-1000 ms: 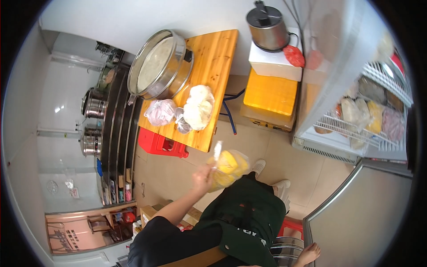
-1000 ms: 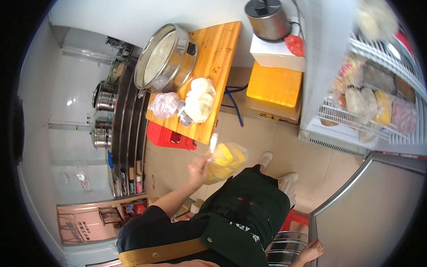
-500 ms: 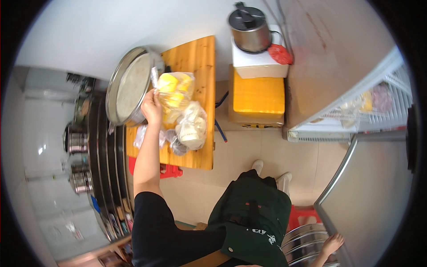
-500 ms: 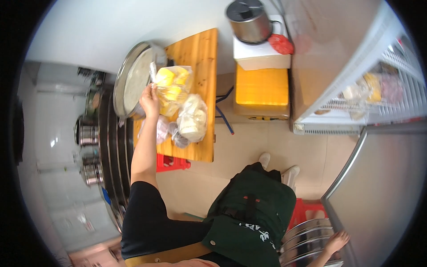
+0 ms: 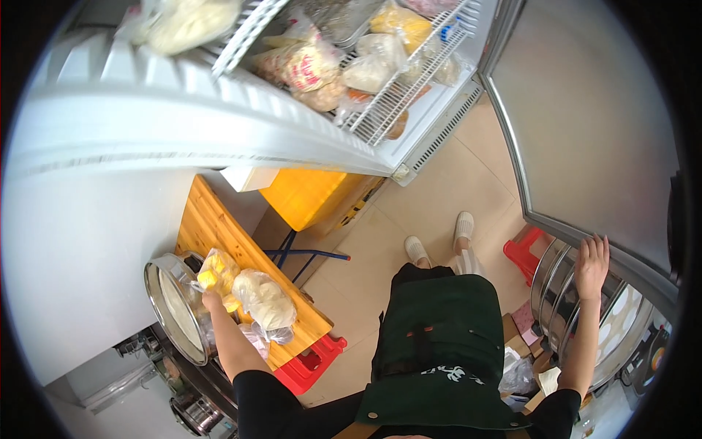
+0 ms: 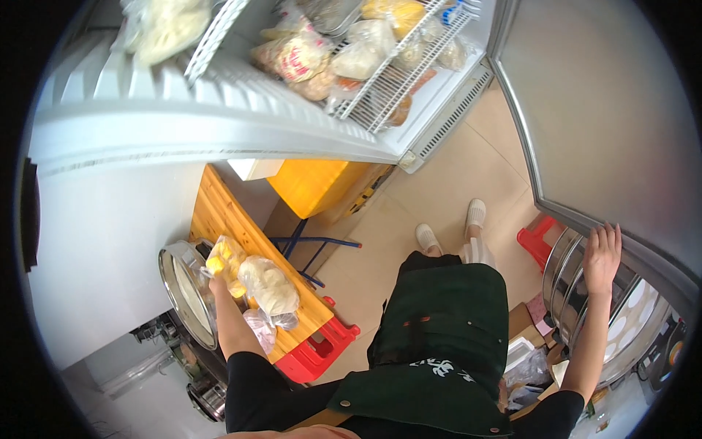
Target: The recorder takes several plastic bags containing bakery items or ingredients from a refrigerator and organizes them on a wooden table.
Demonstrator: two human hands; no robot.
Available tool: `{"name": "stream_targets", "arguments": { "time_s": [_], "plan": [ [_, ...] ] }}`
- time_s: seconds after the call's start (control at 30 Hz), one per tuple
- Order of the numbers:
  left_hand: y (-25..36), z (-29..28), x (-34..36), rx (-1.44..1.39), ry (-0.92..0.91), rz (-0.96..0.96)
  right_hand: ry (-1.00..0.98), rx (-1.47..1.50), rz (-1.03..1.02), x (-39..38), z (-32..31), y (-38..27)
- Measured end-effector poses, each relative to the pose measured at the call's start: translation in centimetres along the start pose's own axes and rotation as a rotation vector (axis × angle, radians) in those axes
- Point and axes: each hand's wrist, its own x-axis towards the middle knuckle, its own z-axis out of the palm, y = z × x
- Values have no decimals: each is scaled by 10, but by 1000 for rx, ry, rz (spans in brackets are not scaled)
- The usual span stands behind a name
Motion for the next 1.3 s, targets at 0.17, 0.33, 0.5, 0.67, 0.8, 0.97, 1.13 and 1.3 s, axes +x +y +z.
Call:
{"name": "stream_targets", "arguments": {
  "time_s": [0.17, 0.33, 0.5, 0.67, 0.8, 0.97, 1.13, 1.3],
  "plan": [
    [104, -9, -130, 53, 276, 304, 34, 73, -4, 8, 2, 6],
    [224, 27, -303, -182, -128, 939, 84, 206, 46, 13, 7, 12],
    [313, 99, -420, -347, -651, 964, 94, 307, 79, 18, 11, 17],
    [396, 201, -449, -529, -905, 668, 33, 312, 44, 18, 15, 21],
    [463, 268, -446, -533, -838, 698, 1, 289, 65, 23, 19, 20],
    [527, 309, -435, -404, -513, 788, -61, 256, 94, 28, 22, 17],
    [554, 321, -426, -163, -439, 582, -117, 248, 127, 28, 29, 15],
    [546, 342, -426, -214, -233, 471, -150, 223, 125, 27, 33, 14]
  ]
}}
